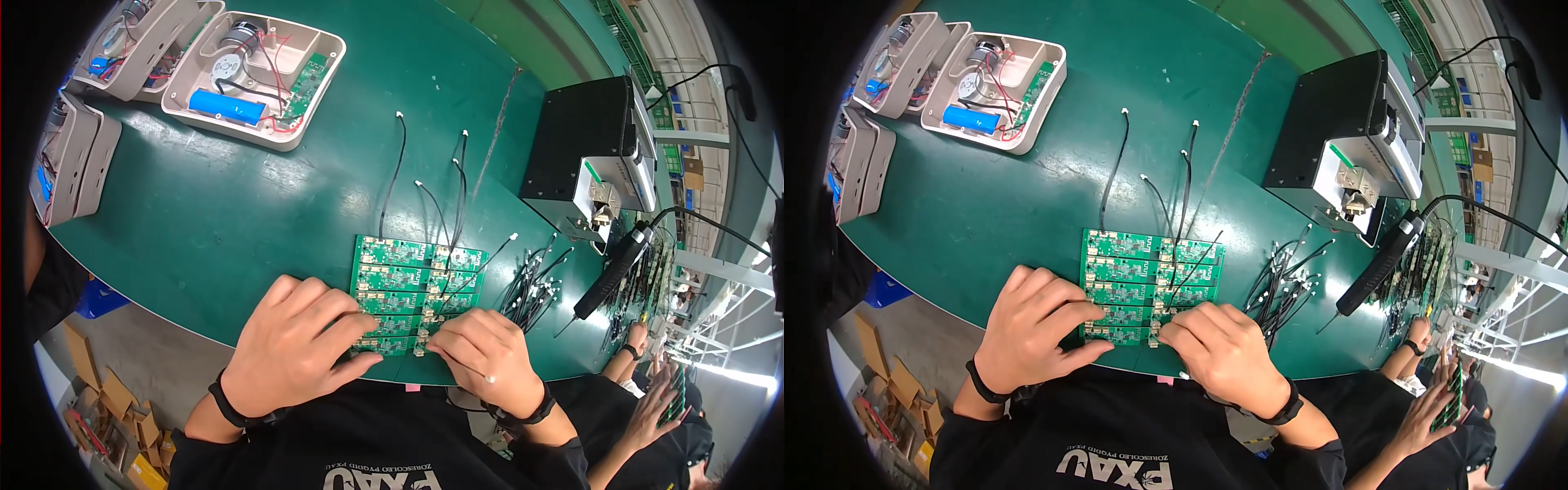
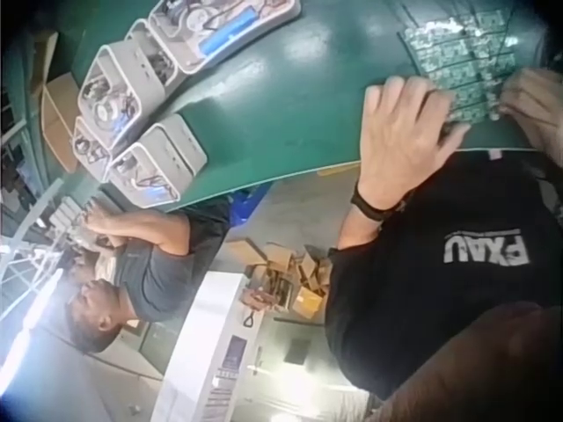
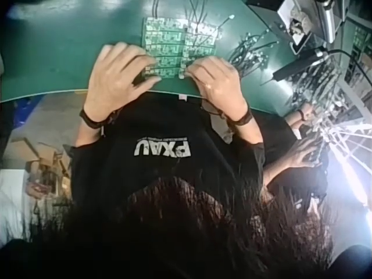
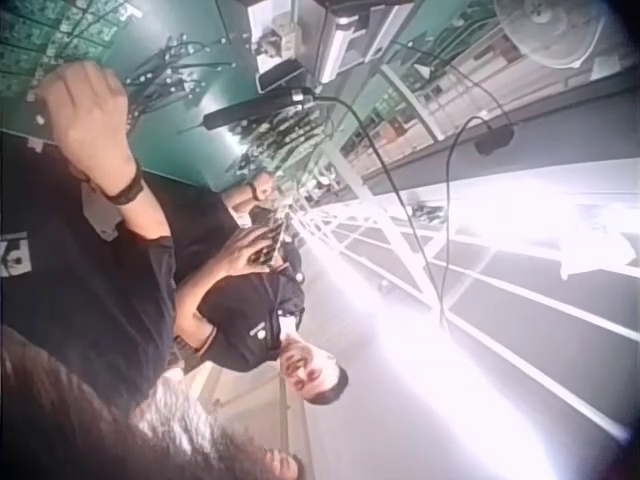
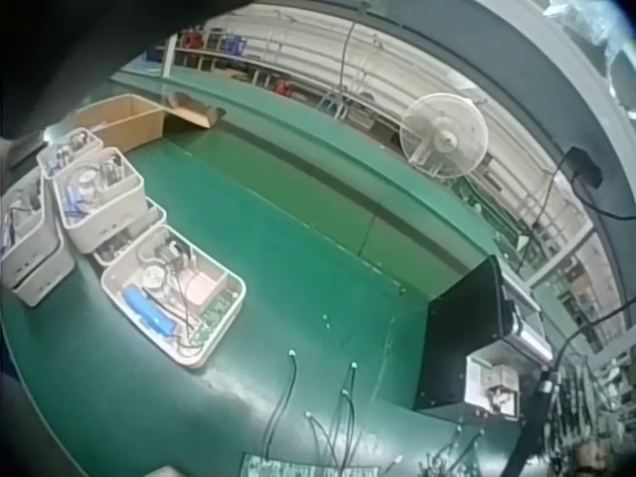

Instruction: The person assembles electronic components by plugging wires into connectors on circuit boards. They repeat this process across multiple boards, occasionally moving stacks of boards or bundles of wires.

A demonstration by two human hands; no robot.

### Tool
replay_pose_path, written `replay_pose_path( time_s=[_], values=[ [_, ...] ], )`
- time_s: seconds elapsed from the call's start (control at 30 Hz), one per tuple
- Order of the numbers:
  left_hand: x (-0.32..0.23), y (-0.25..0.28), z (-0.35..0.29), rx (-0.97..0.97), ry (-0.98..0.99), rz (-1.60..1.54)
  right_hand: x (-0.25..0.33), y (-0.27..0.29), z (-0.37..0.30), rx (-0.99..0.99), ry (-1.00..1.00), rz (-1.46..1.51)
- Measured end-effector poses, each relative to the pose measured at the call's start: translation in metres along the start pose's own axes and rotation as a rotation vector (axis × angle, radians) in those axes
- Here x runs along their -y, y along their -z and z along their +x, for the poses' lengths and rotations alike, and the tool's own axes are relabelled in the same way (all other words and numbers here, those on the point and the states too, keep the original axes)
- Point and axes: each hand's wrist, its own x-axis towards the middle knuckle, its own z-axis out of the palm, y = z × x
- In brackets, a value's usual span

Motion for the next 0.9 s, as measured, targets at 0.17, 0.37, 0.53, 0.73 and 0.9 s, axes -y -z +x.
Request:
replay_pose_path(
  time_s=[0.17,0.37,0.53,0.73,0.9],
  values=[
    [-0.002,0.004,-0.001,0.021,-0.012,-0.012,0.001,0.008,0.011,0.054,-0.161,0.116],
    [-0.002,-0.002,-0.001,-0.003,0.015,0.062,-0.004,0.016,0.026,0.214,-0.285,0.169],
    [-0.001,-0.006,0.003,-0.03,0.006,0.077,-0.013,0.015,0.021,0.159,-0.23,0.107],
    [-0.004,-0.005,-0.002,-0.023,0.054,0.1,-0.028,0.044,-0.039,-0.118,-0.468,0.36],
    [-0.002,-0.005,0.002,0.0,0.03,0.094,-0.015,0.045,-0.099,-0.05,-0.842,0.125]
  ],
)
